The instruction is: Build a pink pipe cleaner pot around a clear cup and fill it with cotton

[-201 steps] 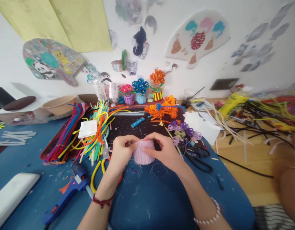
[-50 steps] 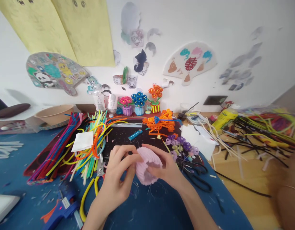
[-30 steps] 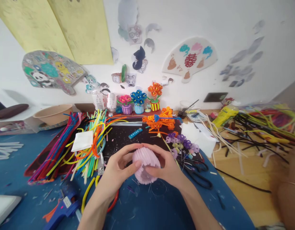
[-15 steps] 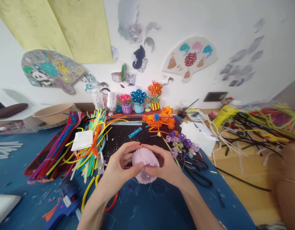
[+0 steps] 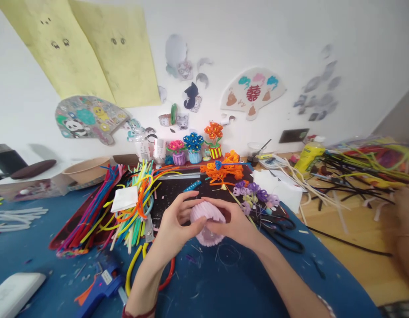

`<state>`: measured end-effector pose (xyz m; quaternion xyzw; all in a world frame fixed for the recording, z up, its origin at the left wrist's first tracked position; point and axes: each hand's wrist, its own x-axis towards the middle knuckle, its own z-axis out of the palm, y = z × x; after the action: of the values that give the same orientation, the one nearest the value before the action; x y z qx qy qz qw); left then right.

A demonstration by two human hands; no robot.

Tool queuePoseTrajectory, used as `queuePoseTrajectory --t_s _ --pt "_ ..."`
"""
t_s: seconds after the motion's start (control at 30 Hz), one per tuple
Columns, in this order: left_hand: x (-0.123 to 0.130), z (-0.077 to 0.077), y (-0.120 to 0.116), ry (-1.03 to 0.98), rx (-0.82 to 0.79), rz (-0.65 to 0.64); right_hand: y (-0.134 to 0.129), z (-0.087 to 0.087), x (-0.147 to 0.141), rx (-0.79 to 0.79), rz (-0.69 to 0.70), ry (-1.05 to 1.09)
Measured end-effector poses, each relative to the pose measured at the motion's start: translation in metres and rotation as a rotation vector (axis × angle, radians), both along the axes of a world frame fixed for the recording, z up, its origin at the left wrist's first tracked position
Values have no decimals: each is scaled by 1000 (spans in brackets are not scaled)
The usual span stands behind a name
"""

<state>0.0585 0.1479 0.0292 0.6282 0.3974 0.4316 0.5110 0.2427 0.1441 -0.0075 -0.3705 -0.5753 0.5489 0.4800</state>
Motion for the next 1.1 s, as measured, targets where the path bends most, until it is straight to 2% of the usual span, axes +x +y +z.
queuePoseTrajectory --t_s 0.2,0.3,0.37,0.4,0.5,0.6,0.73,0.83,0.97,1.1 --pt "3 3 1 -42 -44 -20 5 -4 0 14 6 64" --pt "5 5 -1 -59 -32 15 2 -2 3 35 100 124" --pt "6 3 -2 -83 -41 69 -2 0 2 90 185 152" --pt "6 2 -2 -94 -49 93 -4 0 1 138 186 128" --pt "7 -5 -3 -103 -64 120 -7 0 -5 330 -6 -62" --pt "8 -8 -3 -91 -5 109 -5 0 -11 481 -184 -181" --pt "5 -1 -3 -52 151 53 -3 3 -11 511 -332 -238" --pt "1 3 -2 13 235 -36 -4 4 -8 455 -327 -226" --pt "-3 3 -1 148 388 -44 -4 3 -8 437 -283 -186" --pt "-3 2 0 146 458 -76 -3 4 -8 460 -237 -126"
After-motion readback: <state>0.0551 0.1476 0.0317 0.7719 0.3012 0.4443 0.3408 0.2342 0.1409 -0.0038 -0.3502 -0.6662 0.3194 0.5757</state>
